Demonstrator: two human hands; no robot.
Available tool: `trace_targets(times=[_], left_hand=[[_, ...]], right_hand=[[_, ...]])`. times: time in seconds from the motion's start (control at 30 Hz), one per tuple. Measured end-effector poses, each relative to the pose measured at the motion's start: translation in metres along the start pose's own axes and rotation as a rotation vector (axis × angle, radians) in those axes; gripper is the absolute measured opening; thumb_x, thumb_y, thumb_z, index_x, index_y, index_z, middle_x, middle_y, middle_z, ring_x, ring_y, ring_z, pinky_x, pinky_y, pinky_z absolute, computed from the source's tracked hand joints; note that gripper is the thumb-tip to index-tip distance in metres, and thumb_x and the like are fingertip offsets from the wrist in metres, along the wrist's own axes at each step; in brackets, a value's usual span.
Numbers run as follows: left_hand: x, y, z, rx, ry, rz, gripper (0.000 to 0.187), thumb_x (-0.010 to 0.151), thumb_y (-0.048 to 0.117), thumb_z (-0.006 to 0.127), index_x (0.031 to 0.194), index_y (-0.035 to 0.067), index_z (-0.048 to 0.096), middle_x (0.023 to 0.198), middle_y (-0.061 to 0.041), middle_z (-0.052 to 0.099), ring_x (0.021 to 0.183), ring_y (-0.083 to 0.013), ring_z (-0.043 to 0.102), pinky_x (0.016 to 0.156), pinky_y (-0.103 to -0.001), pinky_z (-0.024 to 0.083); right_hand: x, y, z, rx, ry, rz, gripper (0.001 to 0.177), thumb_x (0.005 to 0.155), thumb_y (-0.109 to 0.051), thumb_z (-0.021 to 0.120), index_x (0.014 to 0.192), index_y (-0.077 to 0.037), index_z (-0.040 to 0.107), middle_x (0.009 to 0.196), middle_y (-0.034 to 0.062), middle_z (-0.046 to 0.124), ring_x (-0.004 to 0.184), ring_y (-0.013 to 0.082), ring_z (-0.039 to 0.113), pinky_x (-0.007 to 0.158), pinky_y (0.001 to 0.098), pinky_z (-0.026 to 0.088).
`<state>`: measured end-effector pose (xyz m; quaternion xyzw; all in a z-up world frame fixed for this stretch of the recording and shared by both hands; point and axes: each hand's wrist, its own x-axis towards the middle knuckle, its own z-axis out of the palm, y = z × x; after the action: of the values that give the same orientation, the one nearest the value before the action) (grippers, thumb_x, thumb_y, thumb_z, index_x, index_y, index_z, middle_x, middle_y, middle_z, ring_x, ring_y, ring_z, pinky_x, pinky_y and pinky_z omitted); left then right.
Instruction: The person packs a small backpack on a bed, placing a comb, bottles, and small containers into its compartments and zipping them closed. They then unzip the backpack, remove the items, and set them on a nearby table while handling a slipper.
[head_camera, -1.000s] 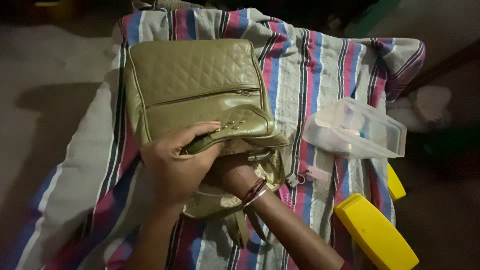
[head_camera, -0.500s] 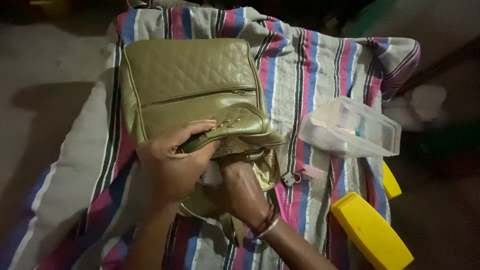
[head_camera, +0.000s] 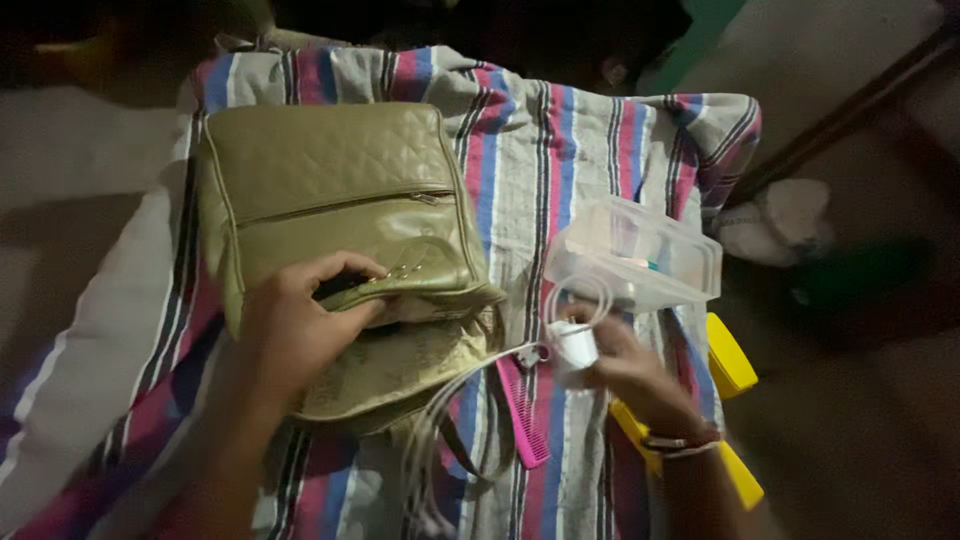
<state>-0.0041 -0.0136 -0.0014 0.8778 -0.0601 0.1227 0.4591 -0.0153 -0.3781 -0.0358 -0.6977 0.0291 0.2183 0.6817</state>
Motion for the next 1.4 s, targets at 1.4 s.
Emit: trace_targets(times=[1.4], left_hand=[[-0.092, 0.016, 0.273, -0.335, -0.037, -0.037, 0.034, 0.087, -0.005, 0.056, 0.119, 0.005, 0.061, 0.115, -0.018, 0.07, 0.11, -0.0369, 0.069, 0.093, -0.043, 0.053]], right_hand=[[-0.006, 0.077, -0.089, -0.059, 0.232, -0.104, 0.07, 0.079, -0.007, 0.075, 0.144, -0.01, 0.047, 0.097, 0.0061, 0.076, 0.082, 0.0163, 0.074, 0.07, 0.0286, 0.059]])
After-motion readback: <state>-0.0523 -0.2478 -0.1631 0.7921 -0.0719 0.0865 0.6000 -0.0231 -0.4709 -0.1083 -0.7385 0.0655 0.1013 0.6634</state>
